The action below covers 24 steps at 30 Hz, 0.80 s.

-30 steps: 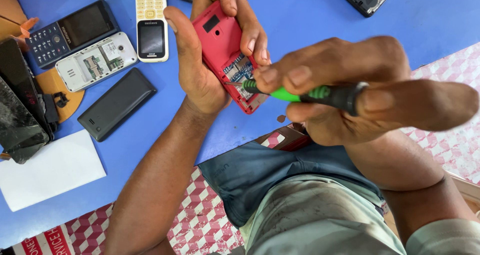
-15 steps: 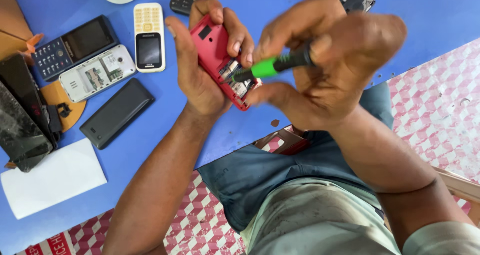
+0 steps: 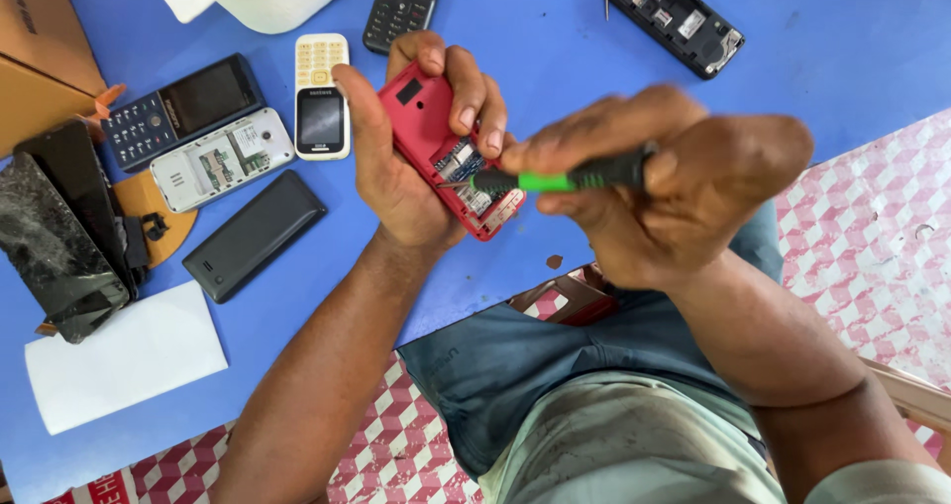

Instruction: The person uses a screwdriver to remove screws from the back of a red mobile phone. The person then removes the back cover and the internal circuit board from the phone casing.

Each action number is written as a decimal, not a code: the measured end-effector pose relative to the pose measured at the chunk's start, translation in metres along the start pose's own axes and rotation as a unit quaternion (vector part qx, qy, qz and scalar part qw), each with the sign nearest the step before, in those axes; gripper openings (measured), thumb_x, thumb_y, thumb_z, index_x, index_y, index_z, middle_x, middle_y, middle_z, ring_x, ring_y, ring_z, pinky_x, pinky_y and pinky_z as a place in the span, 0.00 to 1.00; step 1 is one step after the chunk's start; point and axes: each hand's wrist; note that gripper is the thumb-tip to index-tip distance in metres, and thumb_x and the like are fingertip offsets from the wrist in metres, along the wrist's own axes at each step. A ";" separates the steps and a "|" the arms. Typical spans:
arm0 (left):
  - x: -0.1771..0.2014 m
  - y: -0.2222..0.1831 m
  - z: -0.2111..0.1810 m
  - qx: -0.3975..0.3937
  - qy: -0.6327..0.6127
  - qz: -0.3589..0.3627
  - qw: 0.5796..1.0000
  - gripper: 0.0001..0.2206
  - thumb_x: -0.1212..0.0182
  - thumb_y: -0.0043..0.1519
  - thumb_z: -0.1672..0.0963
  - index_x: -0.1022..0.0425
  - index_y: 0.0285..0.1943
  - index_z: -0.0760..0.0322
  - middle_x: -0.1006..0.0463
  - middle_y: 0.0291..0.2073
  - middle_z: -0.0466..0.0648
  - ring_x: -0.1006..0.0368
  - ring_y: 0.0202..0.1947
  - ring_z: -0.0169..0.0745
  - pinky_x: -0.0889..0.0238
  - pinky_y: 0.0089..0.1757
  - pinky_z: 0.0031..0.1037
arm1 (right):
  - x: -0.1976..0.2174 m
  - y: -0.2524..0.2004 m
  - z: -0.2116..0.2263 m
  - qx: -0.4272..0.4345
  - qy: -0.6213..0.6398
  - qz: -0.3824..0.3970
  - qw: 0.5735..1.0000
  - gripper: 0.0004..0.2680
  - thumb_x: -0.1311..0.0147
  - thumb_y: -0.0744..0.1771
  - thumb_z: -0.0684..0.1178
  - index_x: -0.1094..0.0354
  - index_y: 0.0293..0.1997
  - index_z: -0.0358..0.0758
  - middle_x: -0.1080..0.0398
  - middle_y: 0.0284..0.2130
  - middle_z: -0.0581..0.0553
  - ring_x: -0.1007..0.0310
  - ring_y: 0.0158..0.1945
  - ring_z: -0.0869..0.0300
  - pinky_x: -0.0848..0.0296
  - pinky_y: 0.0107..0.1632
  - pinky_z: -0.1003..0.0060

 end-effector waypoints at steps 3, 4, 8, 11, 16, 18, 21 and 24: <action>-0.002 0.001 0.002 -0.008 -0.001 0.012 1.000 0.27 0.62 0.73 0.38 0.39 0.52 0.63 0.35 0.32 0.48 0.35 0.30 0.37 0.37 0.35 0.26 | 0.002 0.001 0.008 -0.033 0.015 0.025 0.999 0.20 0.44 0.67 0.28 0.47 0.58 0.46 0.27 0.44 0.30 0.18 0.43 0.45 0.12 0.45 0.54; -0.002 0.000 0.004 -0.009 0.009 0.016 1.000 0.27 0.62 0.73 0.38 0.38 0.52 0.63 0.35 0.32 0.48 0.35 0.30 0.37 0.37 0.36 0.25 | 0.003 0.000 0.010 -0.036 0.017 0.029 0.999 0.19 0.44 0.66 0.29 0.48 0.57 0.46 0.28 0.44 0.29 0.18 0.44 0.45 0.12 0.45 0.53; -0.004 -0.003 0.009 -0.004 0.028 0.020 0.999 0.27 0.61 0.74 0.38 0.38 0.52 0.63 0.36 0.32 0.48 0.36 0.31 0.39 0.37 0.39 0.27 | 0.004 0.009 -0.001 0.006 0.011 0.015 1.000 0.21 0.39 0.63 0.30 0.46 0.56 0.43 0.28 0.41 0.26 0.19 0.43 0.46 0.13 0.44 0.52; -0.003 -0.001 0.004 -0.013 0.021 0.017 1.000 0.27 0.62 0.74 0.38 0.38 0.51 0.63 0.36 0.32 0.48 0.36 0.31 0.39 0.38 0.37 0.25 | 0.005 0.013 -0.001 0.005 0.051 0.037 0.998 0.20 0.44 0.65 0.28 0.47 0.58 0.44 0.28 0.42 0.26 0.18 0.46 0.44 0.13 0.47 0.48; -0.004 -0.003 0.005 -0.006 0.004 0.010 1.000 0.27 0.62 0.73 0.38 0.39 0.51 0.62 0.36 0.31 0.48 0.36 0.29 0.38 0.36 0.35 0.27 | 0.004 0.011 0.010 -0.023 0.027 0.080 0.996 0.21 0.47 0.66 0.28 0.49 0.60 0.48 0.30 0.45 0.29 0.20 0.49 0.40 0.14 0.51 0.46; -0.005 -0.003 0.006 -0.005 0.014 0.013 1.000 0.26 0.62 0.73 0.38 0.39 0.51 0.62 0.36 0.31 0.48 0.36 0.30 0.38 0.37 0.37 0.26 | 0.001 0.012 0.005 -0.012 0.035 0.054 0.998 0.22 0.44 0.66 0.29 0.49 0.60 0.47 0.29 0.44 0.30 0.19 0.47 0.43 0.13 0.49 0.48; -0.004 -0.002 0.005 -0.010 0.016 0.013 1.000 0.26 0.61 0.73 0.38 0.39 0.51 0.62 0.36 0.31 0.48 0.35 0.31 0.39 0.38 0.38 0.25 | -0.001 0.015 0.004 0.006 0.045 0.014 0.999 0.23 0.40 0.65 0.29 0.48 0.61 0.46 0.29 0.43 0.32 0.18 0.45 0.47 0.12 0.46 0.50; -0.004 -0.002 0.003 -0.009 0.010 0.005 1.000 0.27 0.62 0.73 0.38 0.39 0.51 0.62 0.36 0.32 0.48 0.36 0.31 0.37 0.37 0.38 0.26 | -0.002 0.018 0.009 -0.037 0.056 0.032 0.997 0.20 0.45 0.67 0.30 0.47 0.60 0.50 0.29 0.43 0.34 0.18 0.47 0.45 0.12 0.45 0.53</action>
Point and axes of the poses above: each hand's wrist, its own y-axis towards the middle knuckle, its own x-axis out of the back of the hand, z = x × y
